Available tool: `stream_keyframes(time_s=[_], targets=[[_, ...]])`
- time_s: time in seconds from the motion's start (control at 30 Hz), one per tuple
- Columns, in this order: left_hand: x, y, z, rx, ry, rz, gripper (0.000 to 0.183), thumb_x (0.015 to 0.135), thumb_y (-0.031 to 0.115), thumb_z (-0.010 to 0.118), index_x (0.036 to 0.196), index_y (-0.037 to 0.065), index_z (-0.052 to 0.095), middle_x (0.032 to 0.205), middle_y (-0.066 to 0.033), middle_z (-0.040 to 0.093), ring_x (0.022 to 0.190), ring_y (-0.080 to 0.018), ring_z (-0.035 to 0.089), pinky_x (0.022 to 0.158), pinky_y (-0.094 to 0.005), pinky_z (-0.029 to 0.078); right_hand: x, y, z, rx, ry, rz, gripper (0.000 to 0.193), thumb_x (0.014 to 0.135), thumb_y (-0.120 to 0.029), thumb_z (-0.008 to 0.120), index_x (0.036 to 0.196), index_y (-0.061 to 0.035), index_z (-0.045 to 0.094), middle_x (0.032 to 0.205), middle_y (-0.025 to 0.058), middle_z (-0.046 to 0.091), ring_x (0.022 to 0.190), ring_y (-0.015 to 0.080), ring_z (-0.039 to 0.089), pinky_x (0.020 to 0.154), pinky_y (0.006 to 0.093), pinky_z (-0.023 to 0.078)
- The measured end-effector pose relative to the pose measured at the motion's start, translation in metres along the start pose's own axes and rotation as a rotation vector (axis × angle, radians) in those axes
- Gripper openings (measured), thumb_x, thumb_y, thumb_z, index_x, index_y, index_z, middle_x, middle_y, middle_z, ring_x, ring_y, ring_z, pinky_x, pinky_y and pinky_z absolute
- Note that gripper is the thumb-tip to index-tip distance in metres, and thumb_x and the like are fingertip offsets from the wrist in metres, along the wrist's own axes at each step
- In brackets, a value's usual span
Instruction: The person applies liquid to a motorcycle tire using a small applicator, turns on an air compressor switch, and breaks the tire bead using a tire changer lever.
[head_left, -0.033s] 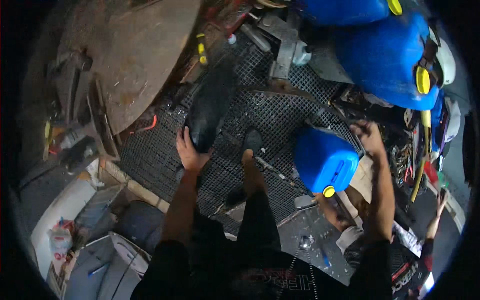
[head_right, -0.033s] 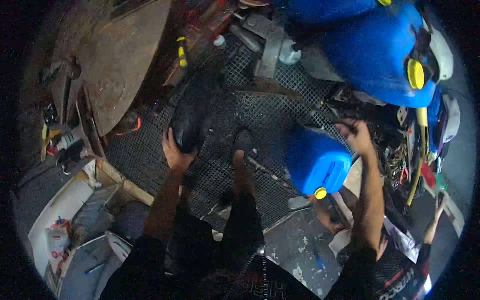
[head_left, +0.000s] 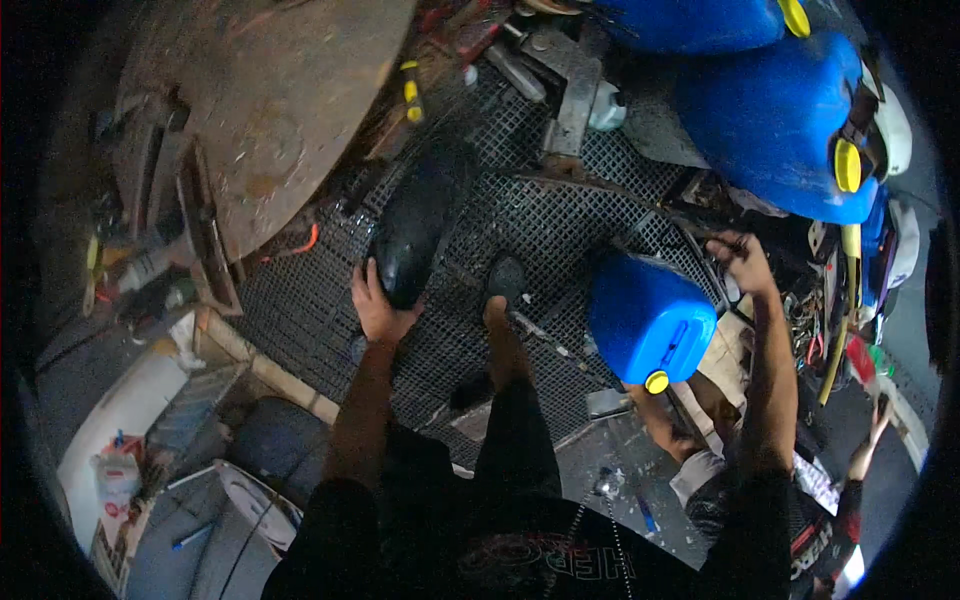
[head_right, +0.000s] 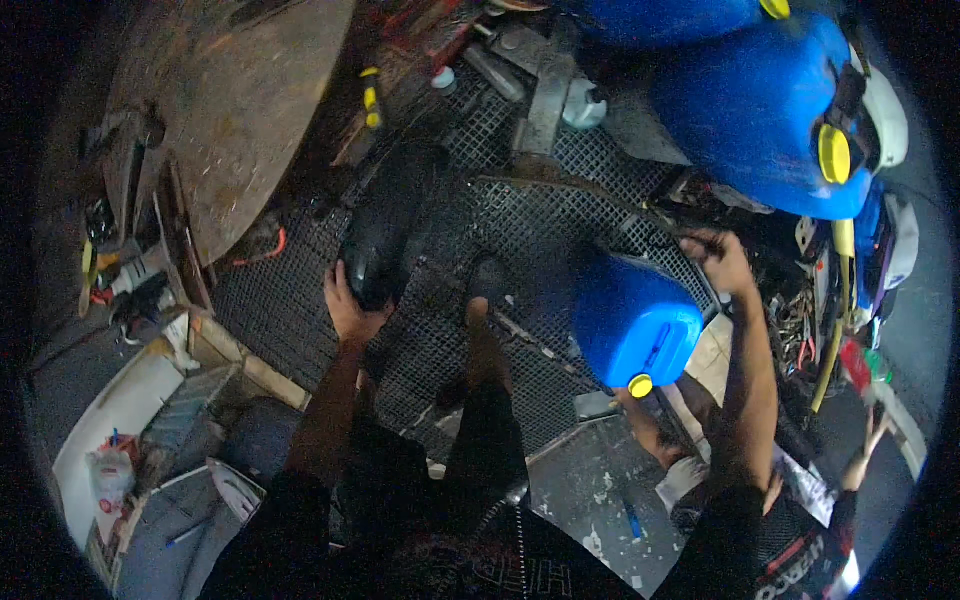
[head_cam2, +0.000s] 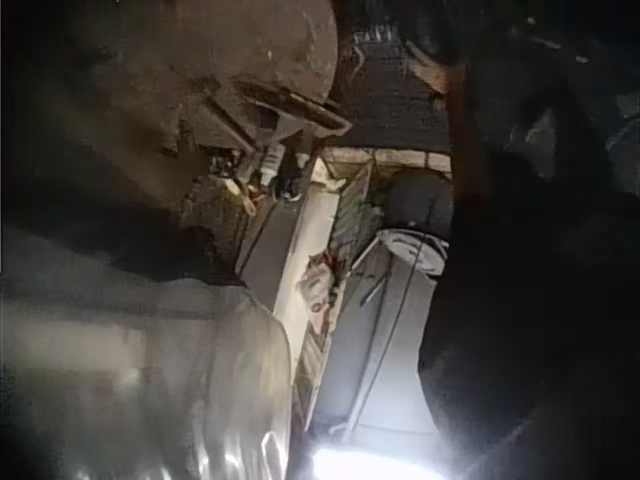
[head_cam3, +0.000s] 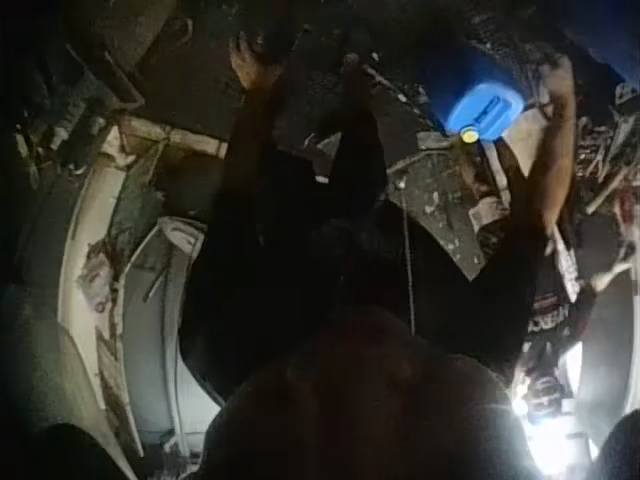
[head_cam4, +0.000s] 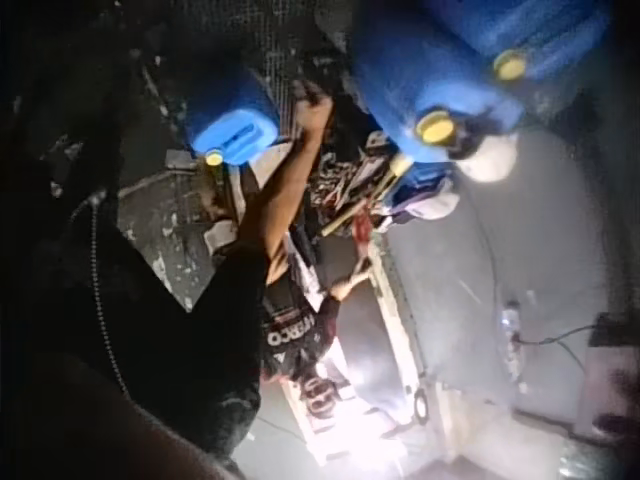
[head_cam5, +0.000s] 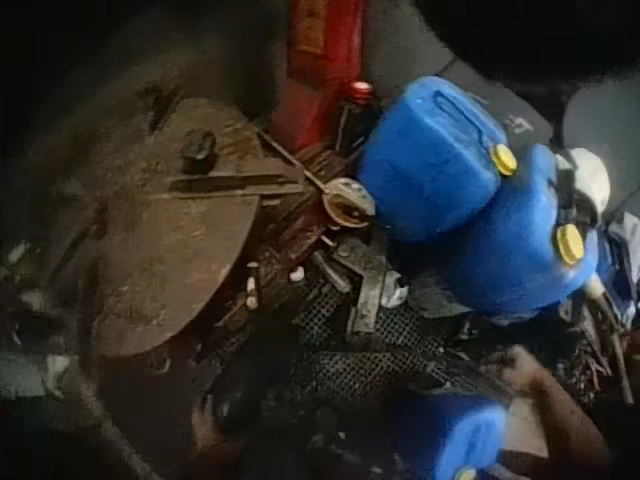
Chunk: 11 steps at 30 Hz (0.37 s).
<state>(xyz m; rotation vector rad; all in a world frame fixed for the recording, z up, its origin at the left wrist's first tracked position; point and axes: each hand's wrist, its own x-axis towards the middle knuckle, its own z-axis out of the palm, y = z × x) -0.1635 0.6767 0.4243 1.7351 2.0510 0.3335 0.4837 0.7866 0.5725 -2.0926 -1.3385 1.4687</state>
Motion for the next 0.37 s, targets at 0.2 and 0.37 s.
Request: stream_keyframes(time_s=[0.2,0.37], targets=[[-0.089,-0.112,-0.038,-0.038,0.003,-0.127,0.134,0.061,0.043,0.095,0.167,0.014,0.018,0.154,-0.0306,0.039,0.139,-0.0546,0.044,0.112,-0.0659,0.042,0.003,-0.13,0.101,-0.205,-0.044,0.116,0.028,0.099,-0.017,0.072,0.12,0.0011,0.074,0.107,0.0121,0.078,0.099,0.0178,0.071,0.091,0.034,0.055],[-0.136,-0.195,-0.056,-0.171,-0.093,-0.299,0.126,0.068,0.052,0.091,0.168,0.018,0.02,0.158,-0.0294,0.035,0.143,-0.0516,0.04,0.115,-0.0665,0.04,-0.076,-0.271,0.379,0.121,0.014,-0.022,0.063,0.09,-0.009,0.072,0.149,0.0023,0.053,0.126,0.0187,0.073,0.114,0.0195,0.068,0.101,0.0338,0.052]])
